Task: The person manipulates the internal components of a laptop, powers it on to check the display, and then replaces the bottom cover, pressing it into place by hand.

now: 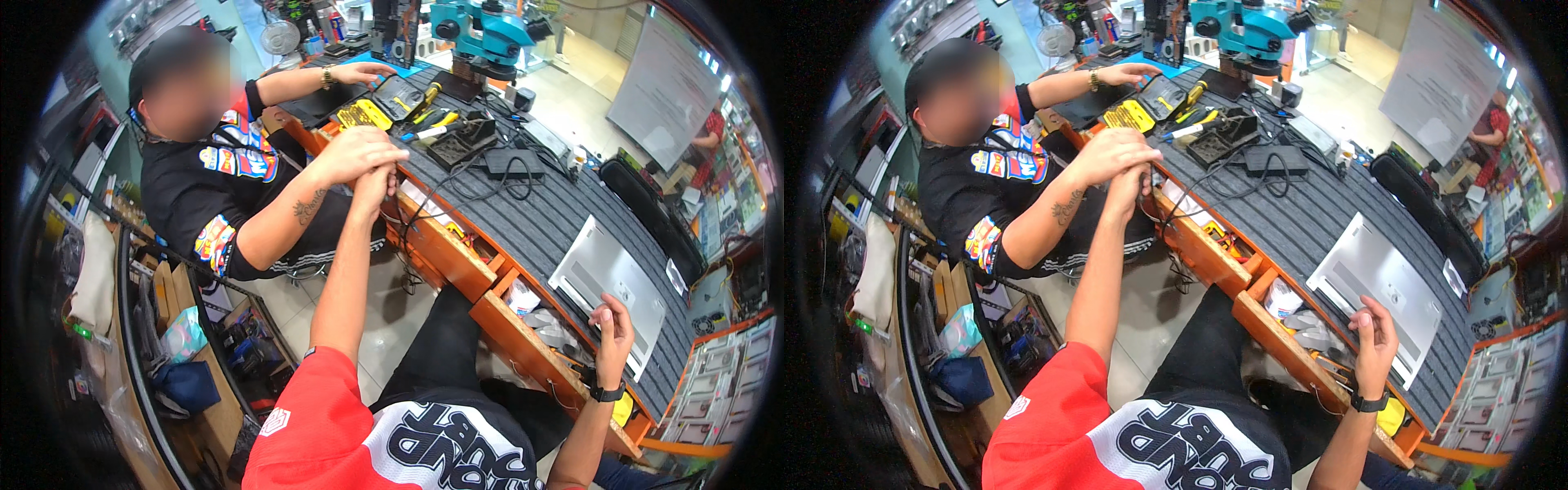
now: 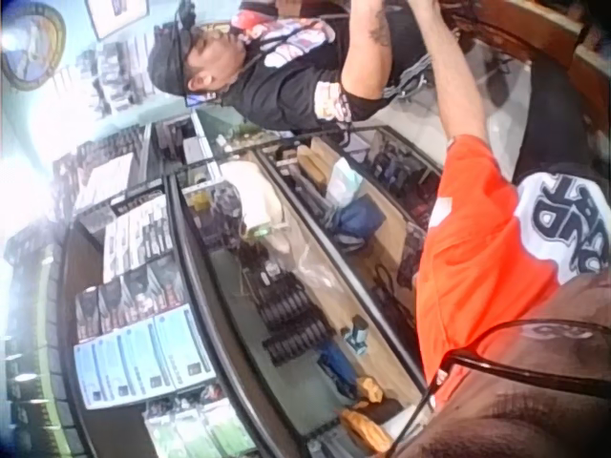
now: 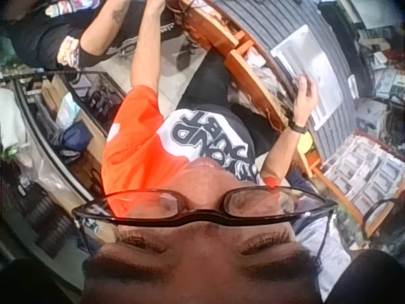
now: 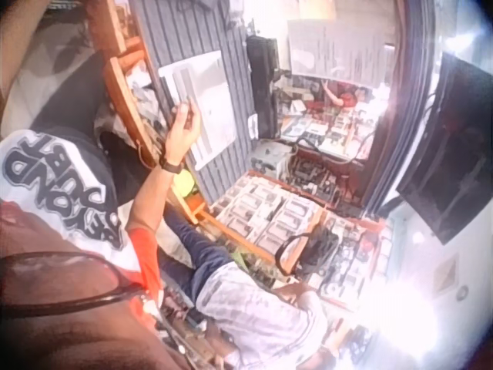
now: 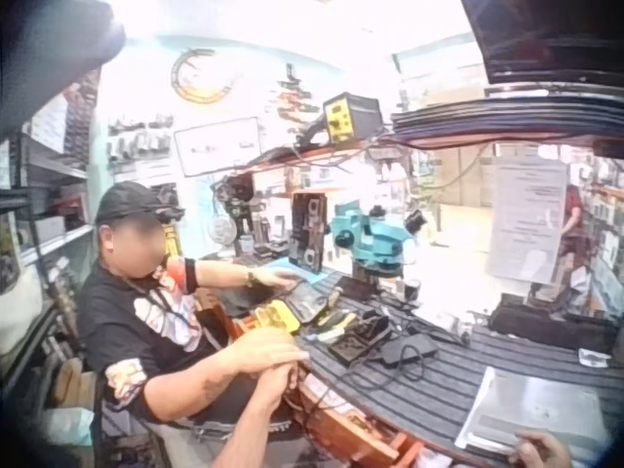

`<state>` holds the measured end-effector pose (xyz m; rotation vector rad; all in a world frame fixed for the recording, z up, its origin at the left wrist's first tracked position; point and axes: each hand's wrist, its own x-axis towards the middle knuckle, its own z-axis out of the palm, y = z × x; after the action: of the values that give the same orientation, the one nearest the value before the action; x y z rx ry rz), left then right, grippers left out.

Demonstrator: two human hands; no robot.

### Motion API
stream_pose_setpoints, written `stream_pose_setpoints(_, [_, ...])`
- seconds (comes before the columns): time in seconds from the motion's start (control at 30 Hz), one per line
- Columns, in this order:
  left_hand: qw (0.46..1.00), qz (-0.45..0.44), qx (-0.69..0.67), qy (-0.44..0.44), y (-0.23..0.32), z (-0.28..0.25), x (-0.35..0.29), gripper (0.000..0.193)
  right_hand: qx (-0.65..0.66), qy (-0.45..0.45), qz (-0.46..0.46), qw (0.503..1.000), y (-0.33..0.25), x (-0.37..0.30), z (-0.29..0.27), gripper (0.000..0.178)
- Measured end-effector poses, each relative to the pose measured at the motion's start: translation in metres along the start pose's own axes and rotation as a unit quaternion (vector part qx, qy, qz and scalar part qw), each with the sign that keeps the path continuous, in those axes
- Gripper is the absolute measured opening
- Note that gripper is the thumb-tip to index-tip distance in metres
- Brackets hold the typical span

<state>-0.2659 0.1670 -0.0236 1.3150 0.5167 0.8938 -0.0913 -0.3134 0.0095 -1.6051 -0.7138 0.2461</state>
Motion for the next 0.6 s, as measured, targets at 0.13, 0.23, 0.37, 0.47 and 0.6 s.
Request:
stream_pose_setpoints(0.13, [0.994, 0.051, 0.026, 0.091, 0.008, 0.022, -0.016, 0.013, -0.019, 0.025, 0.009, 0.999, 0.001, 0.000, -0.018, 0.034])
stream_pose_setpoints(0.23, [0.985, 0.050, 0.100, 0.135, -0.011, 0.003, -0.045, 0.038, -0.016, 0.110, -0.054, 0.992, 0.004, 0.000, -0.056, 0.032])
stream_pose_setpoints(0.37, [0.945, 0.197, 0.176, 0.191, -0.037, 0.018, -0.088, 0.031, -0.082, 0.215, -0.054, 0.972, 0.012, -0.004, -0.113, 0.027])
stream_pose_setpoints(0.47, [0.929, 0.253, 0.272, 0.009, -0.013, 0.102, -0.134, 0.022, -0.295, 0.239, -0.047, 0.924, 0.025, -0.016, -0.142, 0.017])
stream_pose_setpoints(0.6, [0.818, 0.320, 0.358, -0.316, -0.003, 0.210, -0.154, 0.033, -0.421, 0.154, -0.090, 0.890, 0.025, -0.052, -0.153, 0.020])
